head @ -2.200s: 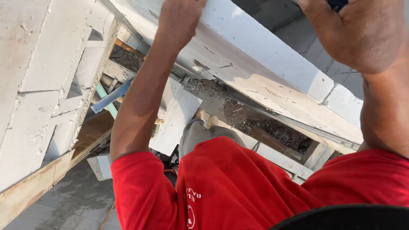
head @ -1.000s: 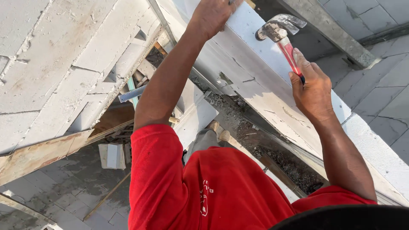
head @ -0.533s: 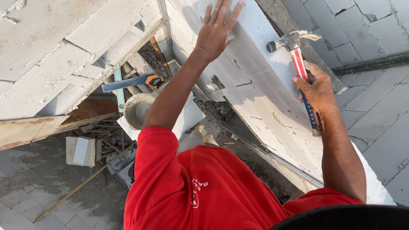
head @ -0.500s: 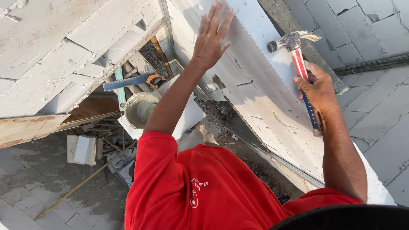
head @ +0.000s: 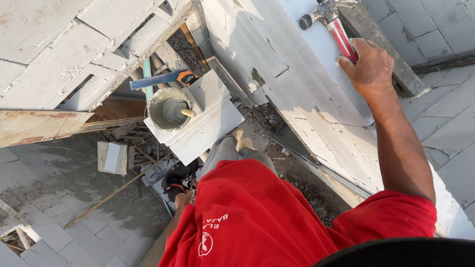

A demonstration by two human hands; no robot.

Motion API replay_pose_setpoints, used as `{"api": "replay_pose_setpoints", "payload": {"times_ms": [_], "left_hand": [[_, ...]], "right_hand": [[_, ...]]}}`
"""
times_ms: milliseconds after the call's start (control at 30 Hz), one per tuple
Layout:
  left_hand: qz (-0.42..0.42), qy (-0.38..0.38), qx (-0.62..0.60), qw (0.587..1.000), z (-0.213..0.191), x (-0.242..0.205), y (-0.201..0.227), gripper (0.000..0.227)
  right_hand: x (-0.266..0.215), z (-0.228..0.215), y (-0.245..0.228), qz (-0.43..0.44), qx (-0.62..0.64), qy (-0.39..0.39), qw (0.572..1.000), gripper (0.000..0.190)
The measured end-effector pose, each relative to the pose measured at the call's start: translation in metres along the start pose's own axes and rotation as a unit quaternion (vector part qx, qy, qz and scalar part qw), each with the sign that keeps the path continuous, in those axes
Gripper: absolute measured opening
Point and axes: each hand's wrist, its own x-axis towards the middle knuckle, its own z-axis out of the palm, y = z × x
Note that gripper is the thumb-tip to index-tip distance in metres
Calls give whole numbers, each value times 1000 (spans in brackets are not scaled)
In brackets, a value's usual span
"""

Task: The person applies mortar to a wall using a trowel, places a block onto the mortar, and taps it with a hammer. They then repeat the process by applying more mortar, positioning another block, and tapping it into place.

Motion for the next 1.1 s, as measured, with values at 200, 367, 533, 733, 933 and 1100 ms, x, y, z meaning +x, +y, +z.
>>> {"api": "replay_pose_setpoints", "payload": {"times_ms": [200,367,533,733,933,1100], "left_hand": [[39,11,-213,976,14,-21,12,56],[104,-54,-252,960,40,-34,66,87],[70,-144,-117,980,60,-73,100,105],[-72,-71,-371,923,113,-7,103,96],[-77,-31,-721,687,83,134,127,108],[-14,-38,-795,605,57,228,163,97]], "right_hand": [[-27,-20,-19,-68,-56,79,993,45],[-66,-1,-22,-150,2,201,968,34],[-103,164,-93,-33,433,87,897,19],[-80,432,-216,29,402,-274,873,33],[-34,601,-310,-72,253,-298,918,57],[-23,651,-347,-76,130,-384,911,49]]}}
